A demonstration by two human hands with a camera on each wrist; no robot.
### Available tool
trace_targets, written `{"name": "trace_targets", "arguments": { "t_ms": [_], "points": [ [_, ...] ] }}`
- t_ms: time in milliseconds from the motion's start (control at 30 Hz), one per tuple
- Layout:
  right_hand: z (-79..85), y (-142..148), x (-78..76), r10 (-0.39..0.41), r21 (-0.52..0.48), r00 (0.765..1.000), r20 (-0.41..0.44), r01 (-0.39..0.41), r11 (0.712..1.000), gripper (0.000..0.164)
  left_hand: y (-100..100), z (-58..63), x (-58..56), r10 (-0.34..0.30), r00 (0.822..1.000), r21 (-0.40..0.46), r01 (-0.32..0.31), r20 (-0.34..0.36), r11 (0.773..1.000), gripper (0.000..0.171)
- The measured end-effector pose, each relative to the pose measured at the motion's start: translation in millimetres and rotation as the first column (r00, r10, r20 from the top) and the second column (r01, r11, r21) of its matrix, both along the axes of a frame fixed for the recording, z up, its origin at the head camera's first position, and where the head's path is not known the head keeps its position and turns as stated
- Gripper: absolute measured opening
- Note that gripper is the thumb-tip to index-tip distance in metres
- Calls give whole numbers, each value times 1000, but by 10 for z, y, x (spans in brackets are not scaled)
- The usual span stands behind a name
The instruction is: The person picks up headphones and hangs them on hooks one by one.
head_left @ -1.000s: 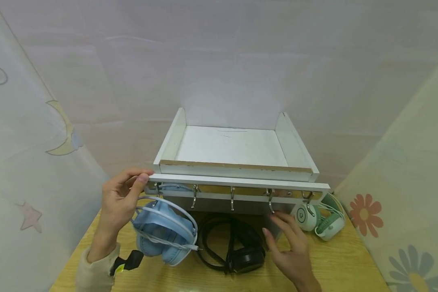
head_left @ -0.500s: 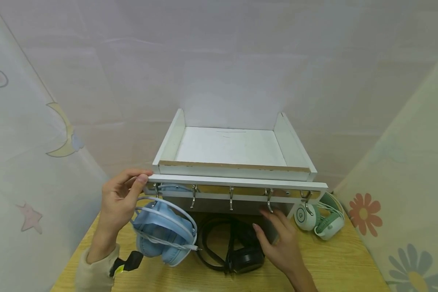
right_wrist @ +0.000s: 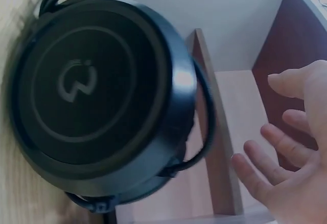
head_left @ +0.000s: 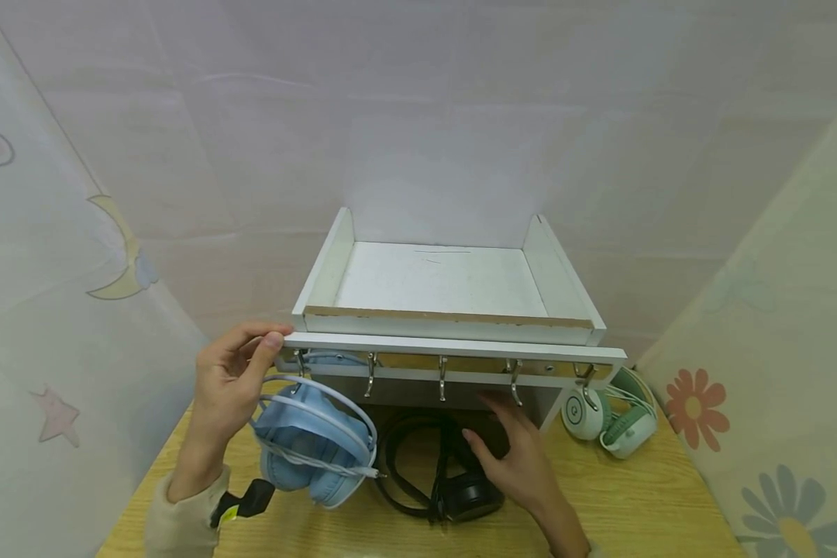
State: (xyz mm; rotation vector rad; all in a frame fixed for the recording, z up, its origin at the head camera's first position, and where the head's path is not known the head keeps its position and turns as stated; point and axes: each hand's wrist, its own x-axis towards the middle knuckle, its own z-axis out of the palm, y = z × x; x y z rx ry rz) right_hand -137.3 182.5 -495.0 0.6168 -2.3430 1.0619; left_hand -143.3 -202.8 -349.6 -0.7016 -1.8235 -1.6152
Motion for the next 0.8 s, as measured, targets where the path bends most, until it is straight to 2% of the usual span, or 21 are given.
{"name": "trace_targets", "arguments": {
  "t_ms": [100,200,400,567,800],
  "points": [
    [-52,-27,-21,-20,26,996,90,18,999,61,3,-15,-16,-25,999,23,25,-21,999,22],
    [-128,-47,-53,-23,45,988,150,16,999,61,5,-14,-17,-23,1000,16,24,-17,1000,21],
    [-262,-101,-129,8,63,986,164,-19,998,62,-7,-2,3,30,999,-53,-28,32,998,17],
    [-326,-141,-153,-7,72,976,217,-8,997,63,-3,-4,3,38,999,-52,-37,24,998,17],
    [-368,-181,-220,-7,89,954,301,-21,996,65,17,3,8,39,999,1,-39,36,999,18]
  ]
}}
